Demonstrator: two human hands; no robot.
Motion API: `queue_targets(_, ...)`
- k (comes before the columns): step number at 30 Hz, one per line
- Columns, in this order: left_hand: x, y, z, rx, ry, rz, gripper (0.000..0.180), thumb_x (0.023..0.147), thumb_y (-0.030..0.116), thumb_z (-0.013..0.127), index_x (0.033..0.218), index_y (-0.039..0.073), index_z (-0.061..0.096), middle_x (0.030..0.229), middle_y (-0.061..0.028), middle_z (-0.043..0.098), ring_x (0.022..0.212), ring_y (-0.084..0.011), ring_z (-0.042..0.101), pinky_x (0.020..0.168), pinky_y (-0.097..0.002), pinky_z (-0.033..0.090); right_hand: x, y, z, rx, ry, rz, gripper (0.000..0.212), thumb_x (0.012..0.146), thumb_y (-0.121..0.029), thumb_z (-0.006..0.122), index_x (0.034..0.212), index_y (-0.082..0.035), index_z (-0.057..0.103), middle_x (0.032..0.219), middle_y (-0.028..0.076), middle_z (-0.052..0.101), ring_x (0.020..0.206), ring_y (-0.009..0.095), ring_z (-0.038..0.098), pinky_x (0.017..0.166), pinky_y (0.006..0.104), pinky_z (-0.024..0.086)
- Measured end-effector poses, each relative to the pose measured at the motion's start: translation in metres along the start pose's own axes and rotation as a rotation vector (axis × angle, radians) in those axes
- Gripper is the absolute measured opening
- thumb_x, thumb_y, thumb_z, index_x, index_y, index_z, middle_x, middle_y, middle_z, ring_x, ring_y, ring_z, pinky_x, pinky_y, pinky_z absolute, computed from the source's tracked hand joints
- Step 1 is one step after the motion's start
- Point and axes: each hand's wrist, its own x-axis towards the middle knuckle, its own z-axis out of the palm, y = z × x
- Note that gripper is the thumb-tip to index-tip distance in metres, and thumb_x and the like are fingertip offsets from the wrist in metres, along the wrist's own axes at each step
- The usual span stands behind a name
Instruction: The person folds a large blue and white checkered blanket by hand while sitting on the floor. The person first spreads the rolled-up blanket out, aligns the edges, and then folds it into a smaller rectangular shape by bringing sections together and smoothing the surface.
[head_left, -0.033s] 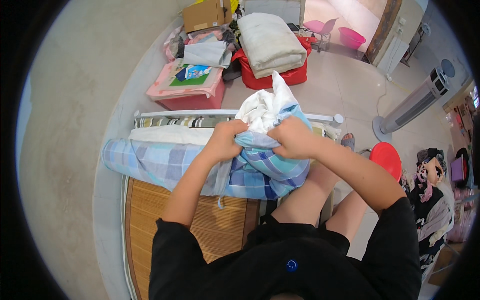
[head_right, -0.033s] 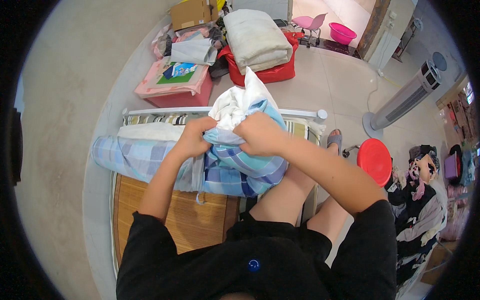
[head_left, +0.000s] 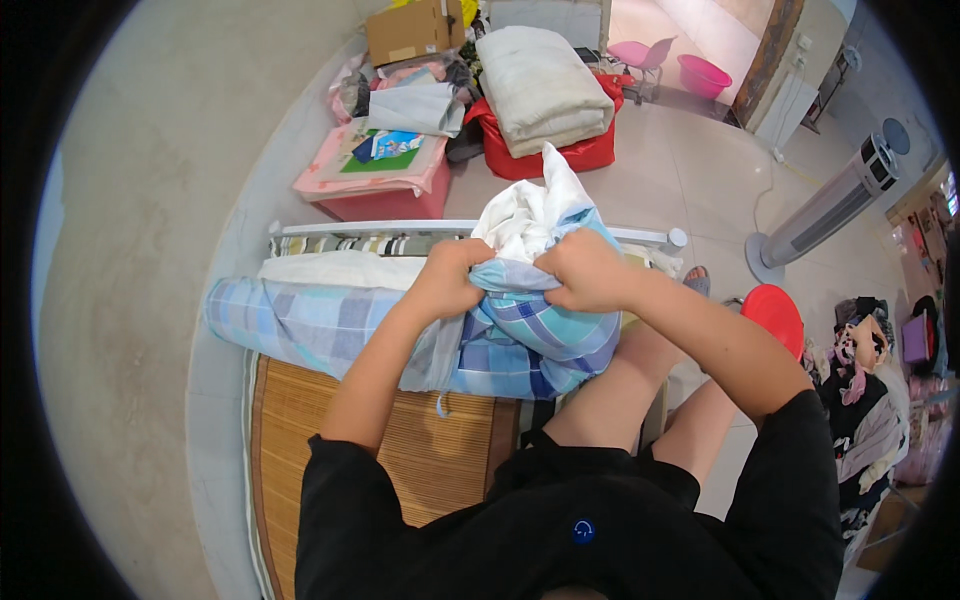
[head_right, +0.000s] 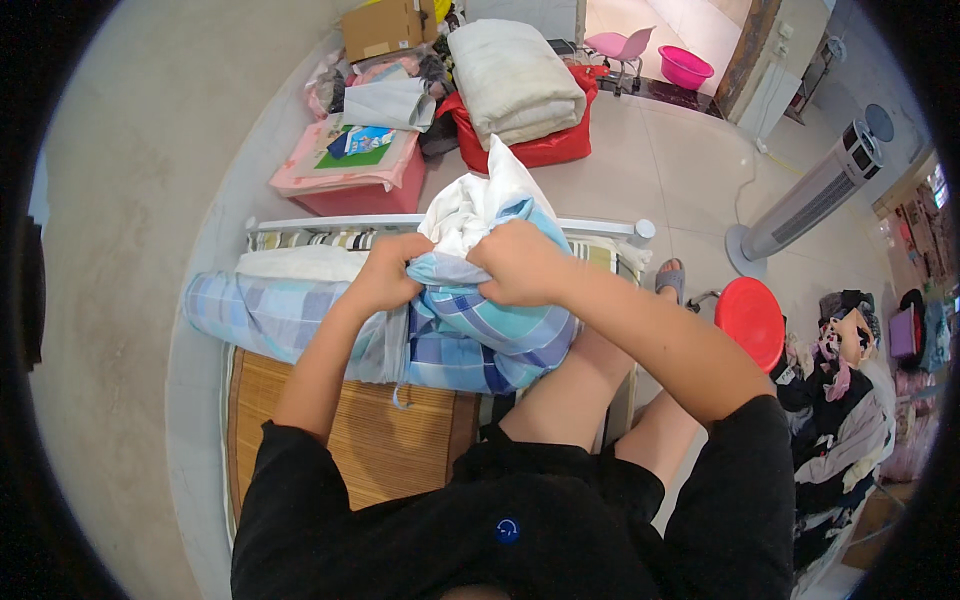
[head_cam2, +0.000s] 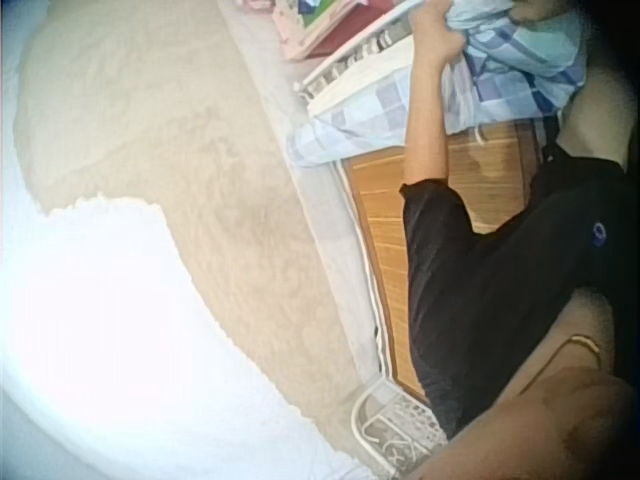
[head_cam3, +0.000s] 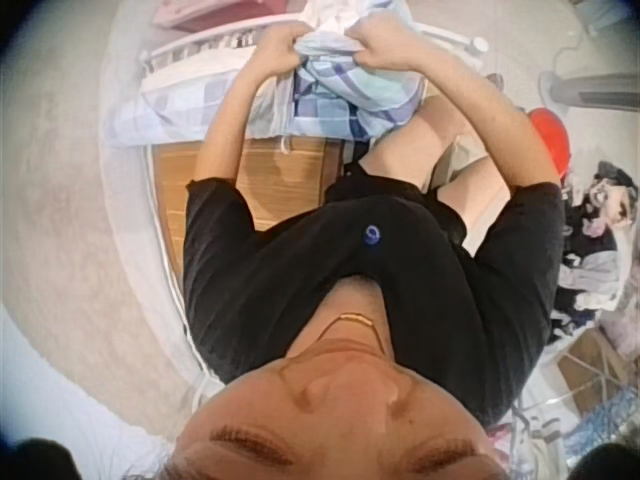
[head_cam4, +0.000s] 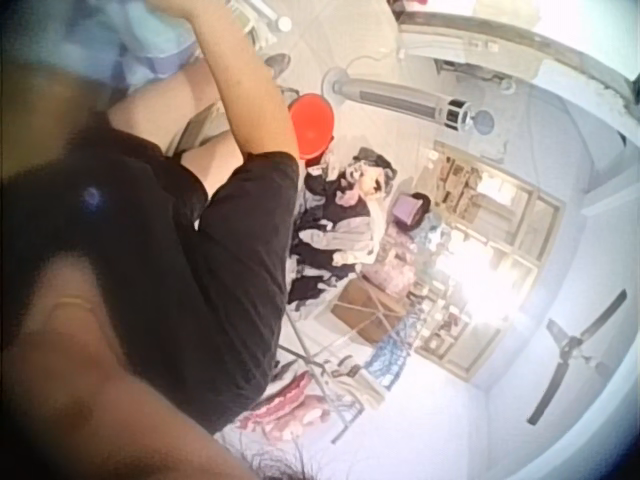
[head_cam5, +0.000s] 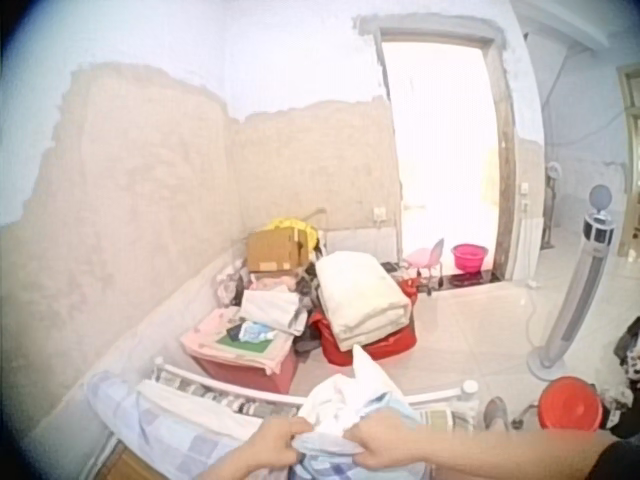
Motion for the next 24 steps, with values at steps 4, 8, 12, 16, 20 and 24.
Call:
queue_targets(4,0.012,-0.002,-0.008,-0.053,-0.105,-0.169,0.023,0.06,-0.003,0.06,0.082,0.0,0.067,0.074,-0.0169,0.065,0.069,-0.0235,0.062,0.064,-0.0319,0.048,-0.012,-0.012,0.001,0.021,0.064,0.157,0.026,0.057,-0.014,0.069,0.079,-0.004,0.061,0.078,0.017,0.061,0.077,0.034,0.059,0.068,0.0434,0.046)
queue_targets(8,0.006,-0.006,-0.012,-0.05,-0.134,-0.19,0.023,0.057,-0.007,0.058,0.078,-0.002,0.065,0.066,-0.0143,0.063,0.065,-0.0146,0.059,0.062,-0.0296,0.047,-0.045,-0.028,0.021,-0.149,0.391,0.202,0.064,0.054,-0.006,0.07,0.116,-0.006,0.051,0.129,0.025,0.044,0.117,0.041,0.047,0.095,0.041,0.04)
queue_targets(12,0.007,-0.004,-0.009,-0.044,-0.149,-0.17,0.021,0.057,-0.004,0.059,0.077,-0.001,0.065,0.066,-0.018,0.06,0.063,-0.0221,0.06,0.061,-0.0312,0.047,-0.066,-0.016,0.02,-0.104,0.285,0.494,0.092,0.053,-0.007,0.071,0.139,-0.009,0.036,0.143,0.032,0.023,0.129,0.046,0.036,0.105,0.0413,0.035)
queue_targets(16,0.004,-0.005,-0.007,-0.059,-0.139,-0.167,0.019,0.057,-0.002,0.059,0.075,0.0,0.065,0.066,-0.021,0.059,0.06,-0.0293,0.06,0.06,-0.0322,0.046,-0.068,-0.007,0.016,0.181,0.221,0.284,0.094,0.054,-0.006,0.074,0.14,-0.012,0.036,0.144,0.032,0.022,0.129,0.045,0.037,0.104,0.0453,0.037)
queue_targets(20,0.003,-0.001,-0.009,-0.062,-0.122,-0.182,0.02,0.057,-0.005,0.062,0.077,-0.002,0.065,0.066,-0.0116,0.063,0.065,-0.013,0.059,0.062,-0.0288,0.046,-0.06,0.007,0.021,-0.013,0.317,0.042,0.088,0.057,0.0,0.07,0.139,-0.01,0.037,0.142,0.031,0.029,0.128,0.045,0.038,0.103,0.0449,0.038)
queue_targets(24,-0.004,0.008,-0.01,-0.109,-0.144,-0.224,0.02,0.058,-0.006,0.061,0.077,-0.002,0.065,0.068,-0.0103,0.064,0.068,-0.0125,0.058,0.064,-0.0277,0.046,-0.049,0.022,0.033,-0.019,0.419,-0.05,0.07,0.059,0.007,0.062,0.126,-0.005,0.048,0.127,0.021,0.051,0.119,0.039,0.048,0.1,0.0445,0.041)
